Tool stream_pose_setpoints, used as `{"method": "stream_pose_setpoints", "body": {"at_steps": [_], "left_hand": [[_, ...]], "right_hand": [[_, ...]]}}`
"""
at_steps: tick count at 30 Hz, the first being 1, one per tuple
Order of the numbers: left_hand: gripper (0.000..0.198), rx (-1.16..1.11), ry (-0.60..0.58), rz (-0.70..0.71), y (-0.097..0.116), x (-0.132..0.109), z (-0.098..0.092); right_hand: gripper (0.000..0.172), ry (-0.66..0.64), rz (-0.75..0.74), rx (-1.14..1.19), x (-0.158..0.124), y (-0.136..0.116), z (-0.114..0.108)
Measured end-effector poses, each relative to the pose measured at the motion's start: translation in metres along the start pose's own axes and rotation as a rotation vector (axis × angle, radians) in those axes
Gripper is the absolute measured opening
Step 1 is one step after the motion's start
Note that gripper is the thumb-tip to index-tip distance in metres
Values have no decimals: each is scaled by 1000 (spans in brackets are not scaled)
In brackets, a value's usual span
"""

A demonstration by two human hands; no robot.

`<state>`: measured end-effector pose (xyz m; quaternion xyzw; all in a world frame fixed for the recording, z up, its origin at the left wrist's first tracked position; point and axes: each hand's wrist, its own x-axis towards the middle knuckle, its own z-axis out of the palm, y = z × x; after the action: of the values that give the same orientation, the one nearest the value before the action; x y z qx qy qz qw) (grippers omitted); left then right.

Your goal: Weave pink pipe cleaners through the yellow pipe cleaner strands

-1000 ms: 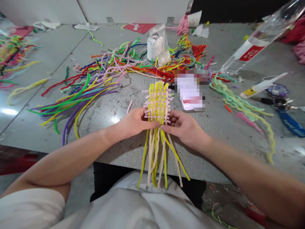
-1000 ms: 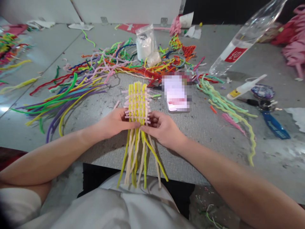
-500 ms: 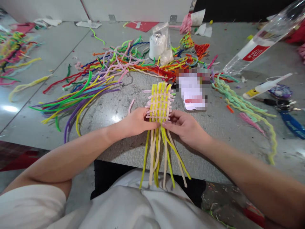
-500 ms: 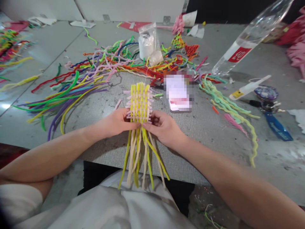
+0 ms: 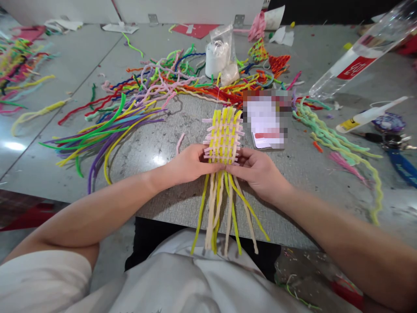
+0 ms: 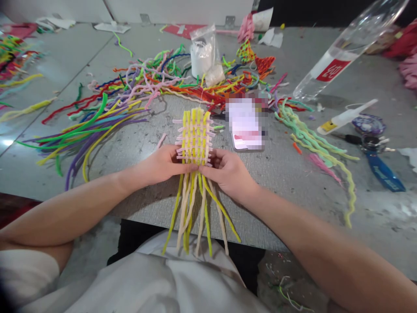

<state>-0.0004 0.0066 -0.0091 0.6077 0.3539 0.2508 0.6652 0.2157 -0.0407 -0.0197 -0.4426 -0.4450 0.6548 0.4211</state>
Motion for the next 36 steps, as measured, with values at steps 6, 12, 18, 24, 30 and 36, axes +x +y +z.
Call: {"method": "stream_pose_setpoints", "body": {"at_steps": [6, 12, 18, 24, 30, 36], "left_hand": [[41, -21, 9, -35, 3, -2, 5], [30, 27, 39, -54, 2, -3, 7], [43, -72, 65, -46, 0, -3, 5], [52, -118, 149, -75, 6, -5, 5], [50, -180, 281, -44, 6, -6, 9], [44, -207, 287, 18, 6, -8, 14]], "right_hand": [[49, -11, 41, 16, -2, -4, 1], [47, -9, 54, 19, 0, -2, -1], [43, -41, 29, -27, 1, -5, -4], [58, -33, 30, -60, 0, -5, -4], [50, 55, 1, -172, -6, -1, 2], [47, 119, -71, -212, -11, 1, 10]]}}
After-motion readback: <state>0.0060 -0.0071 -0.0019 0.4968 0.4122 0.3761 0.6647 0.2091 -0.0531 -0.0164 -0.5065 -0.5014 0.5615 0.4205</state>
